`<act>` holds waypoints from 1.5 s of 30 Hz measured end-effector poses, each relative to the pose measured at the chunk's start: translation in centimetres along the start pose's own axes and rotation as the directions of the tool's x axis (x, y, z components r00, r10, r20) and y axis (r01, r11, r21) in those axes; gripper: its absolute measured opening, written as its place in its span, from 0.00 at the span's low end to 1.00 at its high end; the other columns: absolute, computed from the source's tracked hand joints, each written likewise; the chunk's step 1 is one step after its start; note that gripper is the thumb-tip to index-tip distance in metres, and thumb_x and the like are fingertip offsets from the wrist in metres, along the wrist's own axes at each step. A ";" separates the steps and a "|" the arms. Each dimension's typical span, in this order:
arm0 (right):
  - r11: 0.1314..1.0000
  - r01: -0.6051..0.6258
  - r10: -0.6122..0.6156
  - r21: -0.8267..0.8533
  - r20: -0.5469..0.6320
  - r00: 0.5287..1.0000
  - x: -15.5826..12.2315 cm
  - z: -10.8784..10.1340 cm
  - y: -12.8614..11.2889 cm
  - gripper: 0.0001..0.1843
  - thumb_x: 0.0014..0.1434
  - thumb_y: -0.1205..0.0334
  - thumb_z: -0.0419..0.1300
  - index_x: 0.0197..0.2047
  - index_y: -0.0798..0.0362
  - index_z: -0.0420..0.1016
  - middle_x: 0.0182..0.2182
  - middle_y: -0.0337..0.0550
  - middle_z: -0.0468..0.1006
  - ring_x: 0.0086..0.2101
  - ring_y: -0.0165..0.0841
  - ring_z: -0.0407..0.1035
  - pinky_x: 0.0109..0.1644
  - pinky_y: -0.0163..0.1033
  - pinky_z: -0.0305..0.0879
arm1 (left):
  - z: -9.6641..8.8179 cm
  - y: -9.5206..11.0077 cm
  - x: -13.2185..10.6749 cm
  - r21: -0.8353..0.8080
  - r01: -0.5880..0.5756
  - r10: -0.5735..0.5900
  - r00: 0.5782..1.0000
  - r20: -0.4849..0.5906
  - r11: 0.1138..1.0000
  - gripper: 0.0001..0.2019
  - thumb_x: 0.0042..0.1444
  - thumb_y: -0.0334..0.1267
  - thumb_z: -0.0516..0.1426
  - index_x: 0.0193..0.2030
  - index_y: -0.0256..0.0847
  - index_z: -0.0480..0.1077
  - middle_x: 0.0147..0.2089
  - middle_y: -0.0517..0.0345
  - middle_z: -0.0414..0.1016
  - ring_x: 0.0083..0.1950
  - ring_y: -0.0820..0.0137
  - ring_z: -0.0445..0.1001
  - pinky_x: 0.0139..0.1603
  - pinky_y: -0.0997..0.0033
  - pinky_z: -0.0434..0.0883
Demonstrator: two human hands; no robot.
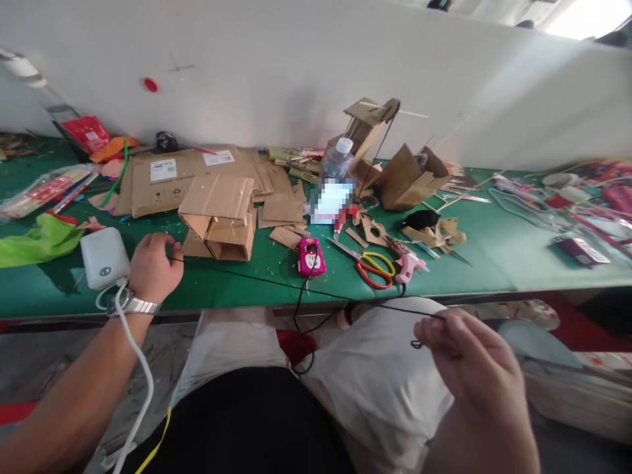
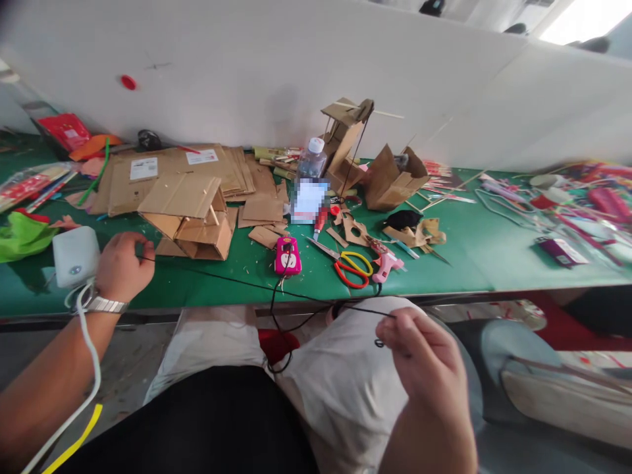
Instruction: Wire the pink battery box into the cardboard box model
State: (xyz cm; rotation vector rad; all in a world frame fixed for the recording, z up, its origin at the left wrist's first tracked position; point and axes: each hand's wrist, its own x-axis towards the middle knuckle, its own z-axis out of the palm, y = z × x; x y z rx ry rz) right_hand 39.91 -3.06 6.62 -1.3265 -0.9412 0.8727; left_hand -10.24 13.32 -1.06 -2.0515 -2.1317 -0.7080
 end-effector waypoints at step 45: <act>0.924 0.136 0.098 -0.358 0.565 0.820 0.3 9.8 0.1 0.23 0.73 0.45 0.58 0.36 0.53 0.80 0.31 0.43 0.81 0.32 0.33 0.71 0.37 0.37 0.68 | -2.8 10.4 -8.7 -0.674 -0.053 0.221 0.961 0.166 0.737 0.16 0.72 0.41 0.53 0.32 0.42 0.72 0.24 0.62 0.75 0.22 0.74 0.69 0.26 0.76 0.64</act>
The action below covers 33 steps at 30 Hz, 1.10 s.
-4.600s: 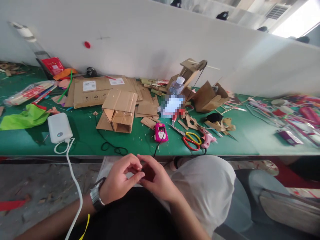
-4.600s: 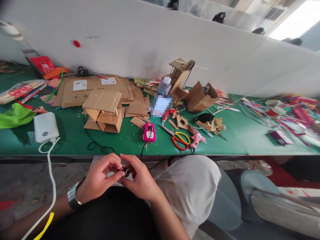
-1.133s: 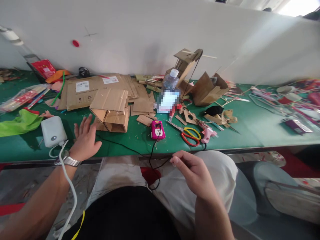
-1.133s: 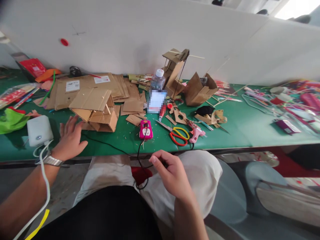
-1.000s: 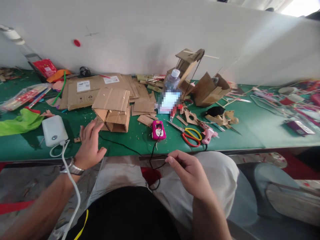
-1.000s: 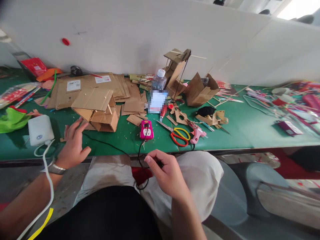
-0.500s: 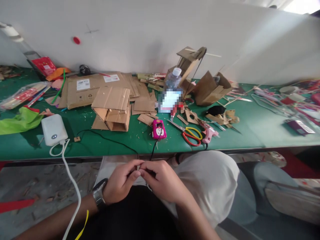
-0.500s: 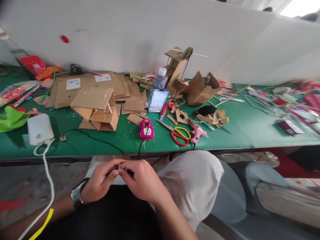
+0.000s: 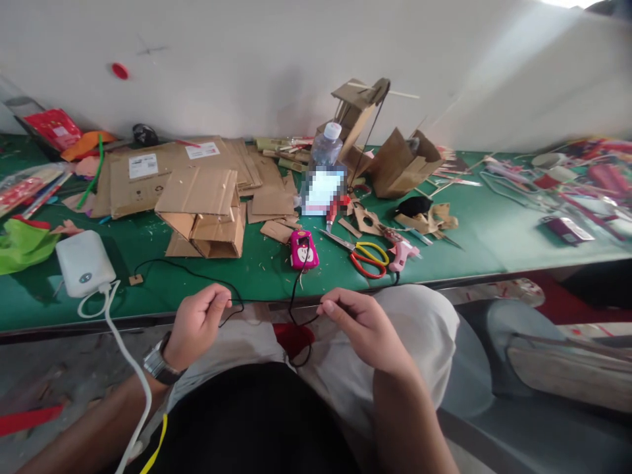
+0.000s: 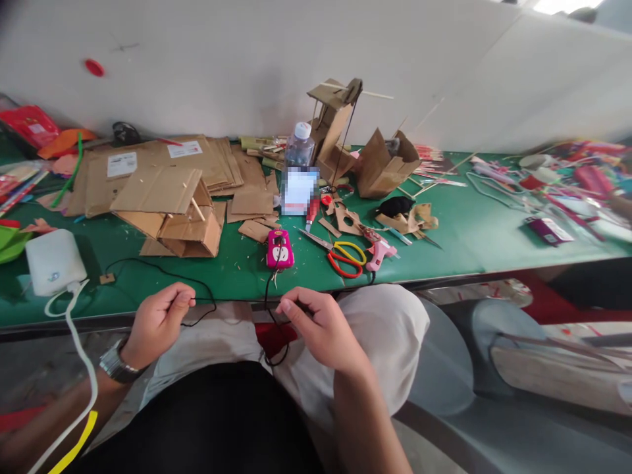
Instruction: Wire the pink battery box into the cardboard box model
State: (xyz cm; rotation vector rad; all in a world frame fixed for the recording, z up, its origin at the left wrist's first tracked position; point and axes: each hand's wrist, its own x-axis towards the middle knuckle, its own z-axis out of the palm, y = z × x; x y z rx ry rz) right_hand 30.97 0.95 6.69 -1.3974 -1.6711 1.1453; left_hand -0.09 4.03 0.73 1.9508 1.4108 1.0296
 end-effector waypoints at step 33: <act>0.828 0.366 -0.344 -0.426 0.129 0.930 5.7 0.0 -3.6 0.09 0.67 0.70 0.62 0.46 0.51 0.83 0.38 0.42 0.85 0.36 0.32 0.77 0.42 0.36 0.68 | 5.3 5.5 6.5 -0.596 0.184 -0.028 0.965 0.261 0.782 0.16 0.61 0.52 0.68 0.43 0.40 0.83 0.35 0.54 0.83 0.34 0.69 0.78 0.34 0.73 0.76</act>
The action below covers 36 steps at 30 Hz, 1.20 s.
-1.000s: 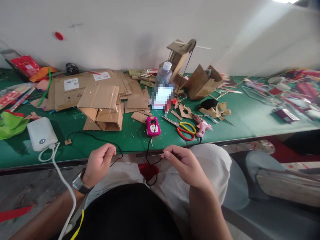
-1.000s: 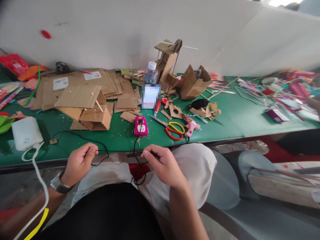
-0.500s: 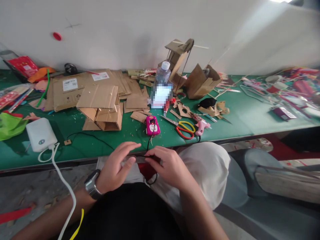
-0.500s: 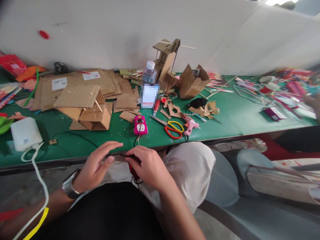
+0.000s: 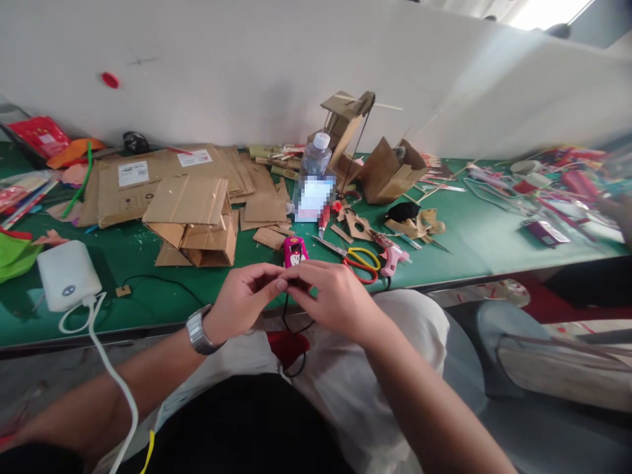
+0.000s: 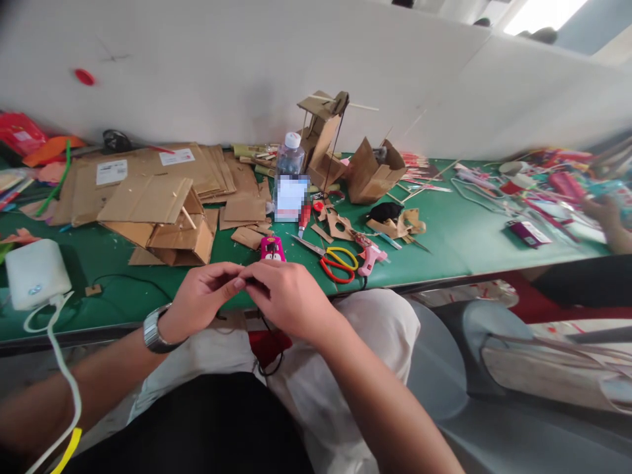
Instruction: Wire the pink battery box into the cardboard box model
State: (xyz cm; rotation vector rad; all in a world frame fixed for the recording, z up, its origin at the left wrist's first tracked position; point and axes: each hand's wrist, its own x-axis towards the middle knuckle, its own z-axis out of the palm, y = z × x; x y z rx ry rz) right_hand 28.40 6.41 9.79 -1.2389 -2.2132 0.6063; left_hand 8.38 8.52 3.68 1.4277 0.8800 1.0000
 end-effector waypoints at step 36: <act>0.960 -0.058 0.129 0.274 -0.251 0.959 2.2 2.6 6.1 0.04 0.68 0.68 0.64 0.40 0.51 0.78 0.33 0.39 0.83 0.32 0.29 0.75 0.36 0.35 0.71 | 0.4 -4.2 5.4 -0.205 -0.065 0.054 0.997 -0.060 0.977 0.06 0.68 0.39 0.64 0.43 0.40 0.73 0.32 0.61 0.79 0.27 0.76 0.80 0.29 0.81 0.78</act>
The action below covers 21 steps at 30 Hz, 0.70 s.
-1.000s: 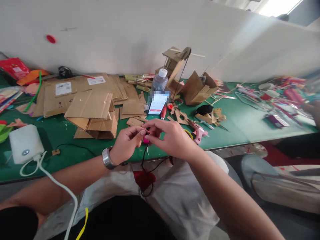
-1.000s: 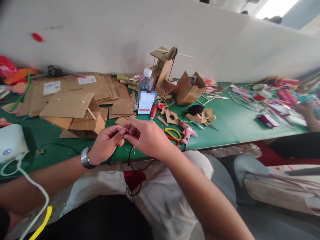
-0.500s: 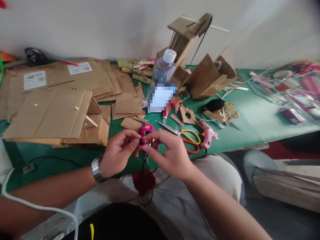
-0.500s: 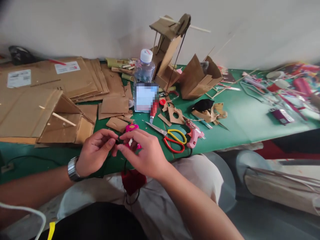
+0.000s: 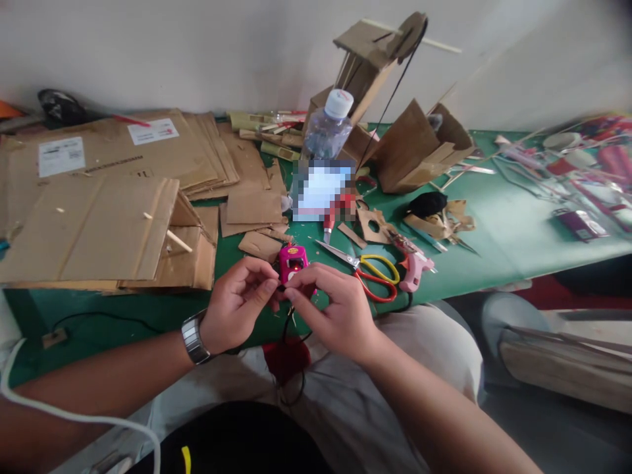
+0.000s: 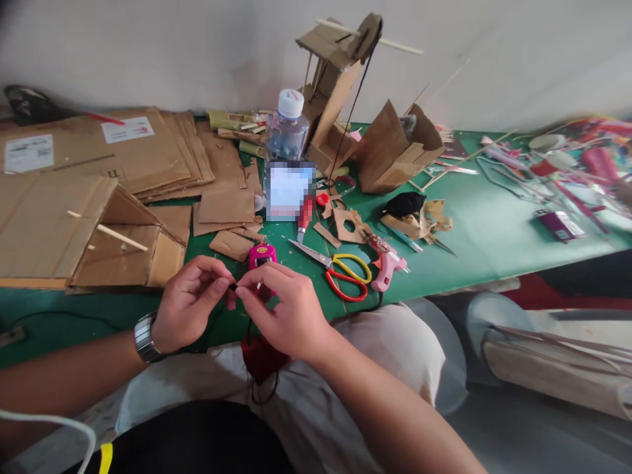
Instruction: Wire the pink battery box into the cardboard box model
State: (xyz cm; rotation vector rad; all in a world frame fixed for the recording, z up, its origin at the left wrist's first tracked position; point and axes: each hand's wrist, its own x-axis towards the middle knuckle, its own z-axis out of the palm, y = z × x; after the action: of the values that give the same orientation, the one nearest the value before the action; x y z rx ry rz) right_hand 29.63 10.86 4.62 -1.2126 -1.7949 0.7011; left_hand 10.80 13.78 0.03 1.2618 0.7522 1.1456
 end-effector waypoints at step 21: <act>1.000 0.012 -0.012 0.012 -0.016 1.000 0.1 0.6 1.0 0.03 0.69 0.68 0.66 0.41 0.51 0.80 0.36 0.40 0.83 0.35 0.30 0.76 0.40 0.35 0.72 | -0.6 -0.8 0.5 0.145 -0.181 0.161 0.978 0.136 0.973 0.04 0.70 0.33 0.60 0.40 0.40 0.73 0.42 0.54 0.72 0.45 0.69 0.74 0.48 0.71 0.73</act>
State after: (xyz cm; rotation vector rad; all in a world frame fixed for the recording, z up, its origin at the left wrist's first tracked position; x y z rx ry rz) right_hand 29.56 11.30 3.54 -1.1952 -1.7811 0.6927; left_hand 10.59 14.53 -0.79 1.5401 0.6608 1.1520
